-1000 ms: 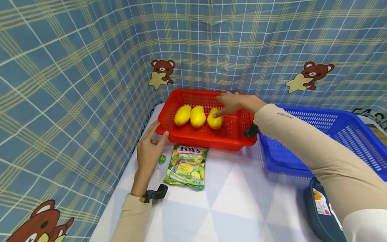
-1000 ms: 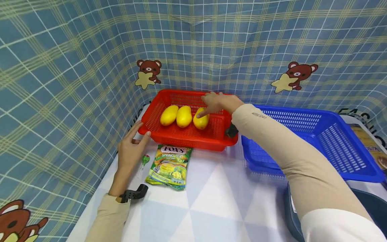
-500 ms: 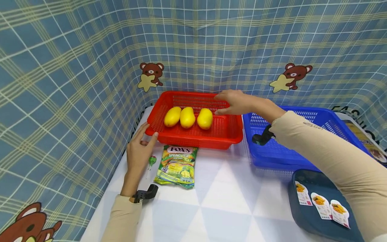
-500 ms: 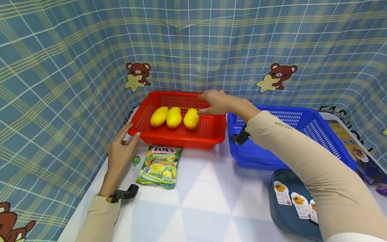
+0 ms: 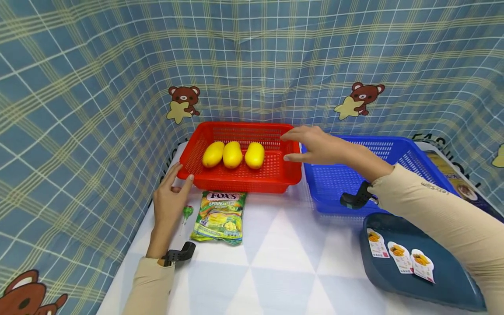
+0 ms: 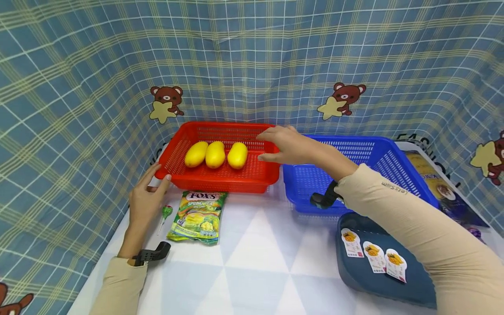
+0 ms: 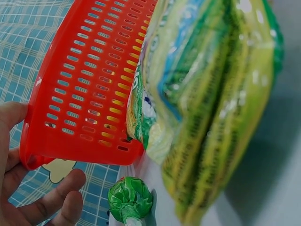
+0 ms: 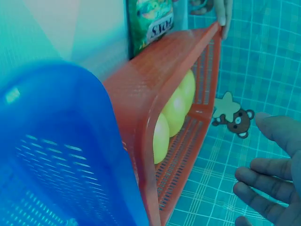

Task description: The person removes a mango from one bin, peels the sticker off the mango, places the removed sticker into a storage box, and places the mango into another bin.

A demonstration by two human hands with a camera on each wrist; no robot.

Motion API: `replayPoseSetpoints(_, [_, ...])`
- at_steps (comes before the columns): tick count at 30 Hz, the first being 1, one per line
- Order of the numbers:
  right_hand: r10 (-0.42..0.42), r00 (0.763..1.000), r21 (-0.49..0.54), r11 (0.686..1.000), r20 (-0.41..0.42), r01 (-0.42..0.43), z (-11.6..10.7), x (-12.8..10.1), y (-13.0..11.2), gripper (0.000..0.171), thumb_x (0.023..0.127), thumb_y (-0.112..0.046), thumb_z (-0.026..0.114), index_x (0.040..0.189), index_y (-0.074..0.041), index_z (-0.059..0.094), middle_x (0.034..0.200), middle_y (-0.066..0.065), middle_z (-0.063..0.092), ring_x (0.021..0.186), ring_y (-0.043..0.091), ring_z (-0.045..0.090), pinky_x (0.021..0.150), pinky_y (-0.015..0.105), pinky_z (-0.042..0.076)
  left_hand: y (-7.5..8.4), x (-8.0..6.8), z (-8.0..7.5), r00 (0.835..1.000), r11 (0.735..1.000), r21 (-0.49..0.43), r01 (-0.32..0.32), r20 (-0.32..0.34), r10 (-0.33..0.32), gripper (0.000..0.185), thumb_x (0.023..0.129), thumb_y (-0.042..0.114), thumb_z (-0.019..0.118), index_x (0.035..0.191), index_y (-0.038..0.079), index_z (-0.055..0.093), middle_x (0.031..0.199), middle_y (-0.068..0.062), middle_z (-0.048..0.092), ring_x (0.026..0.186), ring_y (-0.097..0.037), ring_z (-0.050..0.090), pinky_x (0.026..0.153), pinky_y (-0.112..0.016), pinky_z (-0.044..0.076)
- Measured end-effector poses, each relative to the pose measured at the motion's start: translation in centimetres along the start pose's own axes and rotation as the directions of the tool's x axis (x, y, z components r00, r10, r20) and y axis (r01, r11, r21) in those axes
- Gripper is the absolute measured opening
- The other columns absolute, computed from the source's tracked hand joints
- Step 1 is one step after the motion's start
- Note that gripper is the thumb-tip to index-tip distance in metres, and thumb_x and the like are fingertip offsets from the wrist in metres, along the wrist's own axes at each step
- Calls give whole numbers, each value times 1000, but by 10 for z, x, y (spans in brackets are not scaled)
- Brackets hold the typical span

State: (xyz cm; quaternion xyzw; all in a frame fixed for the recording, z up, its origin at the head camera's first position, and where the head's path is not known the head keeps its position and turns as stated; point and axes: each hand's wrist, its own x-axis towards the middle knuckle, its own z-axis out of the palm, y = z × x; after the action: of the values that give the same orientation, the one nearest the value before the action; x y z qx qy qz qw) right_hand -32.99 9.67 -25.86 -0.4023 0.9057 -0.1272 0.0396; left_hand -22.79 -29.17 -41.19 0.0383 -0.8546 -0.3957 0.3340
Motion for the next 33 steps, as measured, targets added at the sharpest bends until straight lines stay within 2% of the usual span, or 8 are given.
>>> replayPoseSetpoints(6, [38, 998, 30, 999, -40, -37, 4, -25, 1, 58, 93, -36, 71, 142, -8, 56, 145, 17, 50, 139, 39, 37, 110, 70, 22, -1, -1, 0, 1000, 1000, 8, 12, -3, -12, 52, 94, 40, 69, 141, 19, 61, 145, 9, 54, 70, -21, 61, 63, -10, 43])
replayPoseSetpoints(16, [45, 994, 66, 997, -99, -38, 13, -64, 7, 55, 94, -36, 71, 141, -10, 58, 143, 14, 54, 137, 37, 41, 107, 69, 29, 2, -3, 0, 999, 999, 12, 39, 7, -39, 53, 94, 42, 68, 142, 21, 59, 146, 10, 53, 72, -20, 61, 64, -10, 44])
replayPoseSetpoints(24, [36, 994, 76, 997, -108, -27, 23, -92, 10, 54, 95, -33, 70, 141, -9, 57, 142, 13, 55, 137, 37, 41, 109, 68, 25, 2, -6, -6, 996, 994, 63, 94, 4, -95, 53, 95, 47, 65, 143, 25, 58, 147, 14, 50, 76, -19, 61, 65, -12, 43])
replayPoseSetpoints(33, [78, 988, 78, 995, -132, -68, 27, -134, 18, 54, 96, -36, 68, 141, -9, 57, 140, 14, 57, 135, 37, 43, 109, 68, 23, 4, -4, -1, 997, 996, 54, 69, 28, -71, 53, 95, 45, 65, 142, 21, 59, 147, 10, 51, 79, -22, 63, 68, -12, 43])
